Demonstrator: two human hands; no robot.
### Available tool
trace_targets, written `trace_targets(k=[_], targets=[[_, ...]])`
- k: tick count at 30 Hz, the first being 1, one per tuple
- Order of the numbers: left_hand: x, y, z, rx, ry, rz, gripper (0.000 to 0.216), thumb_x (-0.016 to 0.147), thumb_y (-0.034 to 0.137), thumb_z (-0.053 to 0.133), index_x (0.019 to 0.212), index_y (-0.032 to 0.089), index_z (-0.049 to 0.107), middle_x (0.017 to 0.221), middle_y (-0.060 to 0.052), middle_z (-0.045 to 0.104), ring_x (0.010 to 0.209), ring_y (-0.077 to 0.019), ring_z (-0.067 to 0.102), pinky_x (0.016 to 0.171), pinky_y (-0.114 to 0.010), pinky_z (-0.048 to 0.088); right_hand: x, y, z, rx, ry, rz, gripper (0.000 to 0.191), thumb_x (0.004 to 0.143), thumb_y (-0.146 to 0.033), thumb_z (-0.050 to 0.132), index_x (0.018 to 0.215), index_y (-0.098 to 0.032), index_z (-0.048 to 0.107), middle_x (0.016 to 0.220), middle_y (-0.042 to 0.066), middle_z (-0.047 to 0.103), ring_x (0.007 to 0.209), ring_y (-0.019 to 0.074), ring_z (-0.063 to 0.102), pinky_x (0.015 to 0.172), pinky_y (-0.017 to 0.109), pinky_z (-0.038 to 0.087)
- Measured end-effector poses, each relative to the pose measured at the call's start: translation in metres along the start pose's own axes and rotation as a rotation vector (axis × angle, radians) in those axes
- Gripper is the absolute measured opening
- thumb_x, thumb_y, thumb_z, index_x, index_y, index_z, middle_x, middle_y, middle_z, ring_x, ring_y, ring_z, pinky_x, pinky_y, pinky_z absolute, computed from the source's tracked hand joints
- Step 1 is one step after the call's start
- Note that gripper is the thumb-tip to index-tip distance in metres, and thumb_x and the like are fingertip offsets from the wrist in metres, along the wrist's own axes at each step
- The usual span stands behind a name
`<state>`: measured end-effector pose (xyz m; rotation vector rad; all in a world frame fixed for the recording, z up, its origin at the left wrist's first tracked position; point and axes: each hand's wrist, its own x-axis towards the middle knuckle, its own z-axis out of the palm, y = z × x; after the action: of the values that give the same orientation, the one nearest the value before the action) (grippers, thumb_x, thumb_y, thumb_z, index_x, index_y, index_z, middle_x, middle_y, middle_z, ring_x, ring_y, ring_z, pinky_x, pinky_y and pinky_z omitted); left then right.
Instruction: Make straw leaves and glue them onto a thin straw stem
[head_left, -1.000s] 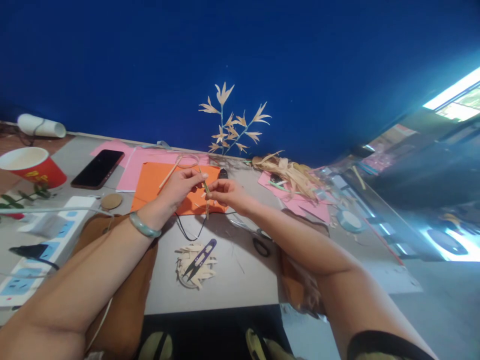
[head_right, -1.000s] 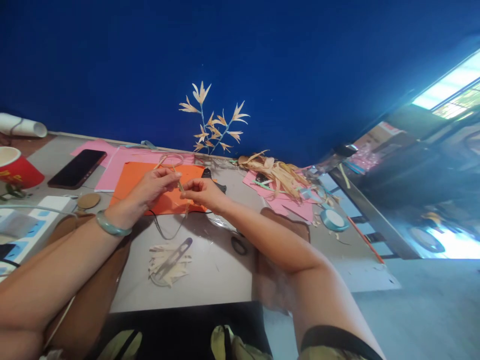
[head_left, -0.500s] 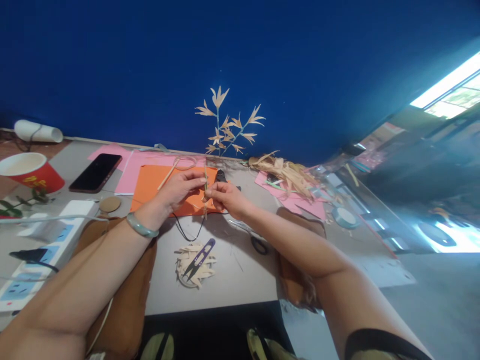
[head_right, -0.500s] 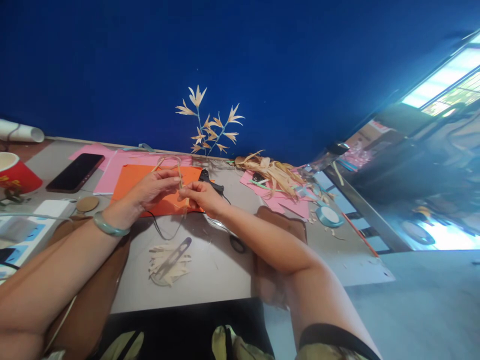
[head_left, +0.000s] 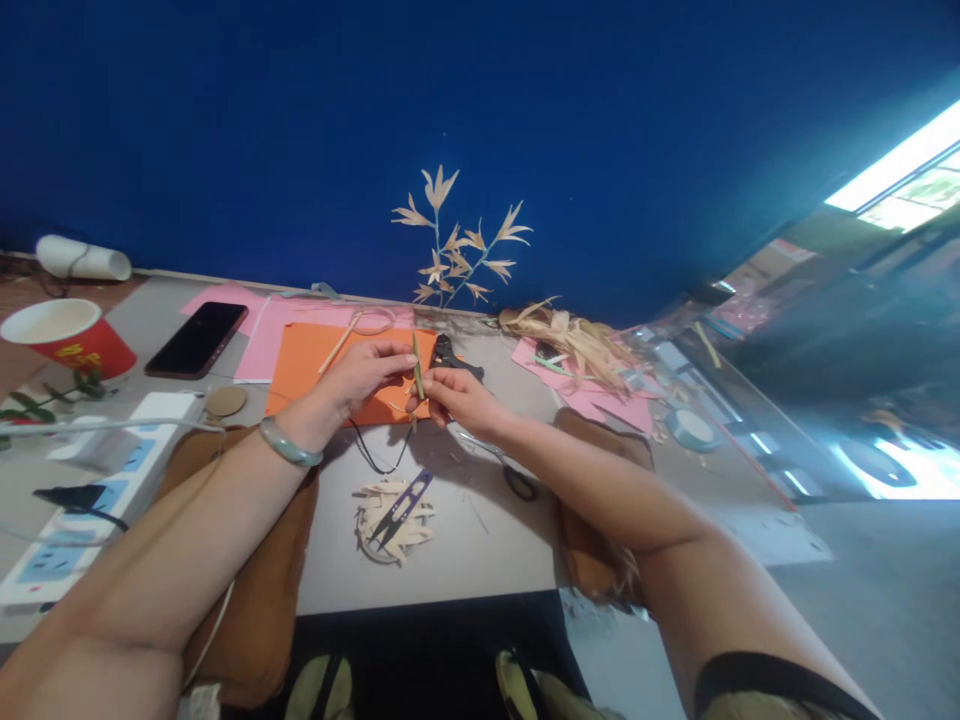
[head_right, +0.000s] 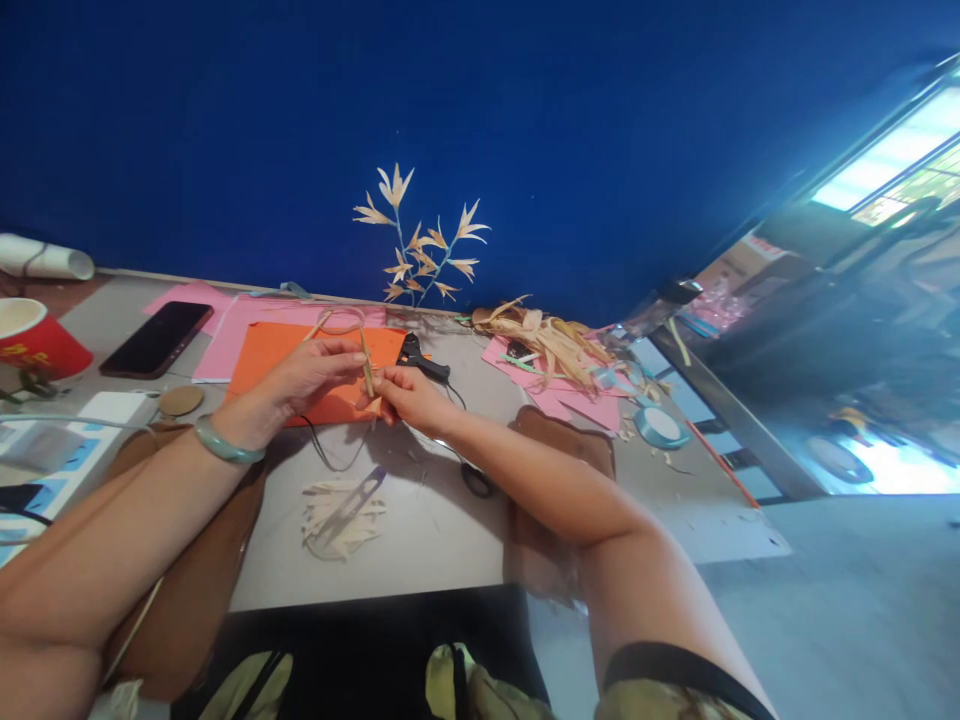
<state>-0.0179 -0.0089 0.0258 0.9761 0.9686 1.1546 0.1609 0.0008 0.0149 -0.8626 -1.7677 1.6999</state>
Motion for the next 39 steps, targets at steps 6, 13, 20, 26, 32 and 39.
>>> trace_targets(k=[6, 13, 20, 26, 32, 39], targets=[[-0.003, 0.002, 0.006, 0.044, 0.032, -0.018, 0.012, 0.060, 0.018, 0.072, 0.065, 0.013, 0.063, 0.058, 0.001, 0.059, 0.054, -0.0083, 0.051, 0.057, -0.023, 0.038, -0.003, 0.001, 0.003, -0.069, -0.010, -0.007, 0.024, 0.090, -0.038, 0.051, 0.085, -0.015, 0.057, 0.080, 0.005, 0.073, 0.041, 0.0035, 0.047, 0.041, 0.016, 0.035], [-0.006, 0.002, 0.011, 0.072, 0.003, -0.004, 0.015, 0.065, 0.024, 0.069, 0.064, 0.017, 0.056, 0.054, 0.002, 0.056, 0.049, -0.0084, 0.048, 0.051, -0.022, 0.033, -0.003, -0.001, 0.006, -0.214, 0.048, -0.044, 0.024, 0.088, -0.036, 0.051, 0.080, -0.015, 0.060, 0.075, 0.003, 0.072, 0.039, 0.0044, 0.047, 0.040, 0.017, 0.035], [-0.009, 0.006, 0.010, 0.139, 0.058, 0.015, 0.020, 0.061, 0.027, 0.074, 0.063, 0.015, 0.058, 0.052, 0.003, 0.053, 0.046, -0.0064, 0.043, 0.049, -0.022, 0.030, -0.015, -0.011, -0.012, -0.303, 0.110, -0.009, 0.030, 0.079, -0.044, 0.062, 0.085, -0.015, 0.066, 0.078, 0.004, 0.072, 0.044, 0.0057, 0.050, 0.042, 0.019, 0.040], [-0.006, 0.002, 0.008, 0.125, 0.070, 0.008, 0.024, 0.055, 0.025, 0.081, 0.068, 0.014, 0.063, 0.056, 0.001, 0.060, 0.050, -0.0082, 0.049, 0.052, -0.023, 0.036, -0.043, -0.020, -0.036, -0.588, 0.128, 0.041, 0.021, 0.076, -0.034, 0.063, 0.083, -0.015, 0.068, 0.072, 0.002, 0.069, 0.055, 0.0091, 0.054, 0.052, 0.021, 0.042], [-0.003, -0.001, 0.004, 0.068, 0.113, -0.048, 0.028, 0.050, 0.021, 0.084, 0.069, 0.014, 0.064, 0.063, 0.000, 0.065, 0.060, -0.0108, 0.059, 0.062, -0.025, 0.045, -0.081, -0.035, -0.064, -1.157, 0.011, 0.295, 0.014, 0.077, -0.026, 0.063, 0.083, -0.017, 0.072, 0.082, 0.006, 0.073, 0.067, 0.0143, 0.061, 0.062, 0.023, 0.041], [-0.005, 0.001, 0.006, 0.017, 0.100, -0.079, 0.027, 0.051, 0.017, 0.081, 0.072, 0.013, 0.066, 0.065, -0.001, 0.066, 0.059, -0.0107, 0.059, 0.066, -0.028, 0.049, -0.115, -0.036, -0.064, -1.450, -0.090, 0.437, 0.010, 0.078, -0.029, 0.064, 0.079, -0.021, 0.069, 0.080, 0.005, 0.072, 0.071, 0.0178, 0.063, 0.060, 0.026, 0.035]])
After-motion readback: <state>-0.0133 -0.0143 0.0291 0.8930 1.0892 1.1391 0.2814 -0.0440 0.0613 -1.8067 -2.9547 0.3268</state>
